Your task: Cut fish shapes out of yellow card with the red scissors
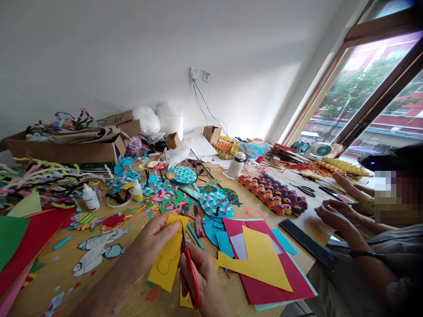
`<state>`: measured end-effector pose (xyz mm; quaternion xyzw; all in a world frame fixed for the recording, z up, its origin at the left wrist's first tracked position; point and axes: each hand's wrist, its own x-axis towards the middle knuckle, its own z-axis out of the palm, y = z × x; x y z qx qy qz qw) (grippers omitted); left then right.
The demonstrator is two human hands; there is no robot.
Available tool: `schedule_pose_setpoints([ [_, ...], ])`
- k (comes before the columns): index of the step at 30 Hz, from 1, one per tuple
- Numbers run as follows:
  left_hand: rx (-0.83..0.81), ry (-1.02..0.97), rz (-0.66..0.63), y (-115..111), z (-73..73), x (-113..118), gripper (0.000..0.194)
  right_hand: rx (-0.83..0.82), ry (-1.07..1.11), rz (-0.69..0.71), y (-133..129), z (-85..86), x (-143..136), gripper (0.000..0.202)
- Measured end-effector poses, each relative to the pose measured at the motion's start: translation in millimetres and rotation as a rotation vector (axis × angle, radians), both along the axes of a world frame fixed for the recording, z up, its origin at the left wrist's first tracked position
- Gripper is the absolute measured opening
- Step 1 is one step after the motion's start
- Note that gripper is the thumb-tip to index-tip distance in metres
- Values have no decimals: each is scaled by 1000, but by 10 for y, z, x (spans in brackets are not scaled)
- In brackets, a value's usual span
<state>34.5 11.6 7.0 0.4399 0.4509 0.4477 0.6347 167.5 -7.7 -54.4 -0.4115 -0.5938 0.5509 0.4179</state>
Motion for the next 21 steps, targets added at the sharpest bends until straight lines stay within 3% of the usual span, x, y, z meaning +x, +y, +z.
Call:
schedule_pose_setpoints([
  [9, -26, -37, 28, -6, 16, 46, 26, 14, 93, -7, 4, -95, -20, 49],
  [21, -54, -49, -21, -16, -6, 94, 32, 16, 185, 6, 1, 22, -36, 52],
])
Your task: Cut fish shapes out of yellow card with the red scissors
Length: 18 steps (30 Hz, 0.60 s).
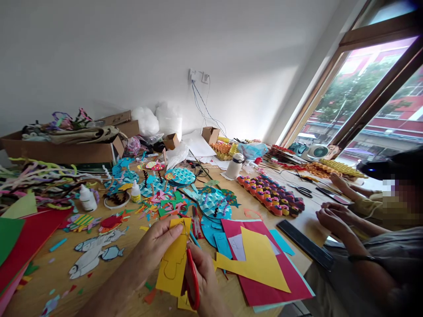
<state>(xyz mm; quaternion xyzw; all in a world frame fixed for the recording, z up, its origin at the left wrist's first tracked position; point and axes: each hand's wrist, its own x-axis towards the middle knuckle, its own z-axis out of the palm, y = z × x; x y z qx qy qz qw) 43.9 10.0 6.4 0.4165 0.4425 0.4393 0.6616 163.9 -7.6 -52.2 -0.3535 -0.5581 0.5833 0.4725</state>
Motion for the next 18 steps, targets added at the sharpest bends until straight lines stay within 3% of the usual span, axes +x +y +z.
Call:
schedule_pose_setpoints([
  [10, 19, 6, -9, 3, -21, 14, 31, -15, 11, -16, -29, 86, 2, 58],
  [18, 73, 68, -103, 63, -115, -23, 30, -36, -43, -37, -9, -1, 35, 56],
])
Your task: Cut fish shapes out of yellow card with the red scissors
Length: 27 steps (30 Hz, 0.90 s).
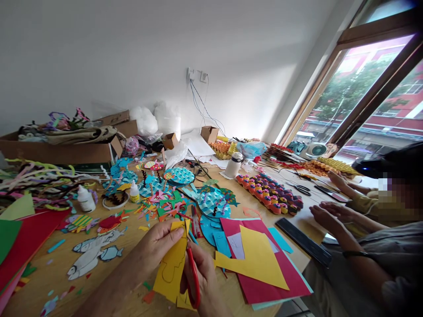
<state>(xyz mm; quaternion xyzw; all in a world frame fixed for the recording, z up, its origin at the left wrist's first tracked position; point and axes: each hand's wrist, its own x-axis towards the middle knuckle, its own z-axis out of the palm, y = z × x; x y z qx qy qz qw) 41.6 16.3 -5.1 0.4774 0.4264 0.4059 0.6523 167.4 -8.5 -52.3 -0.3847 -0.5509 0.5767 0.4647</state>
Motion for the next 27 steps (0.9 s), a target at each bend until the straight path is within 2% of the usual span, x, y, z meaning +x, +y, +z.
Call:
schedule_pose_setpoints([
  [4, 41, 25, -44, 39, 98, -135, 25, 9, -30, -6, 3, -44, -7, 52],
  [7, 105, 153, 6, 103, 175, -296, 23, -67, -37, 106, 2, -73, -17, 50],
  [10, 81, 189, 50, 132, 226, -437, 20, -108, -5, 195, 31, -51, -4, 49],
  [13, 101, 251, 44, 115, 259, -506, 15, -37, 84, 61, 121, 102, 33, 42],
  [16, 180, 349, 7, 100, 267, -513, 13, 53, 44, -64, 248, 357, 52, 31],
  [19, 300, 462, -57, 106, 247, -497, 12, 141, -56, 10, 353, 572, 27, 23],
  [22, 426, 540, -97, 101, 230, -500, 17, 193, -142, 112, 416, 656, -9, 15],
  [25, 364, 426, -97, 81, 234, -541, 17, 179, -101, 77, 454, 650, -8, 13],
  [27, 239, 241, 56, 87, 225, -577, 21, 130, 23, -29, 472, 629, 5, 13],
])
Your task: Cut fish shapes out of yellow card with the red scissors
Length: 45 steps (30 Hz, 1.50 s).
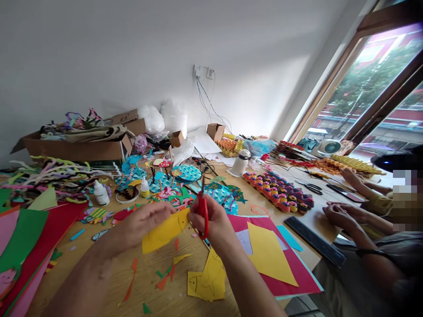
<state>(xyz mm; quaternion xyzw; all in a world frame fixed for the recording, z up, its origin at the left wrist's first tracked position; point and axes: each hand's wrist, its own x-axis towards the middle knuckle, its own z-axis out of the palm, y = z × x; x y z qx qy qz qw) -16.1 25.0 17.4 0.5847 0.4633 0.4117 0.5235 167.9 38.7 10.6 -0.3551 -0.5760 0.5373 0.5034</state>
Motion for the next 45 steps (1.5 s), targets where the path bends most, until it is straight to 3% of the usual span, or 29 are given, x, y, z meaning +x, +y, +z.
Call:
schedule_pose_setpoints([
  [2, -19, -214, 187, 38, -40, -20, 24, -35, 169, -123, 12, -20, 3, 15],
  [3, -44, -274, 203, 68, -73, -19, 23, -42, 259, -180, 16, -26, -4, 18],
  [6, -162, -373, 106, 152, -181, 41, 19, -55, 469, -285, 22, -23, -54, 21],
  [9, -139, -369, 30, 163, -229, 165, 18, -64, 575, -321, 27, -1, -119, 23],
  [12, -76, -285, -73, 94, -182, 304, 32, -90, 595, -330, 27, -14, -183, 24],
  [14, 14, -256, -65, 37, -126, 381, 37, -103, 581, -315, 18, -50, -233, 24],
  [19, 250, -71, 299, -18, -77, 443, 29, -139, 524, -231, -45, -117, -348, 25],
  [22, 263, -93, 428, -2, -111, 385, 23, -136, 398, -131, -114, -111, -336, 23],
  [26, 206, -247, 433, -15, -100, 298, 20, -116, 92, 75, -271, -146, -236, 38],
  [31, 127, -403, 413, -61, -8, 309, 16, -131, -165, 99, -440, -246, -187, 41],
  [37, 17, -447, 473, -86, 44, 390, 12, -83, -194, 93, -433, -304, -231, 33],
  [45, 41, -453, 444, -79, 20, 420, 14, -62, -212, 75, -425, -318, -211, 32],
])
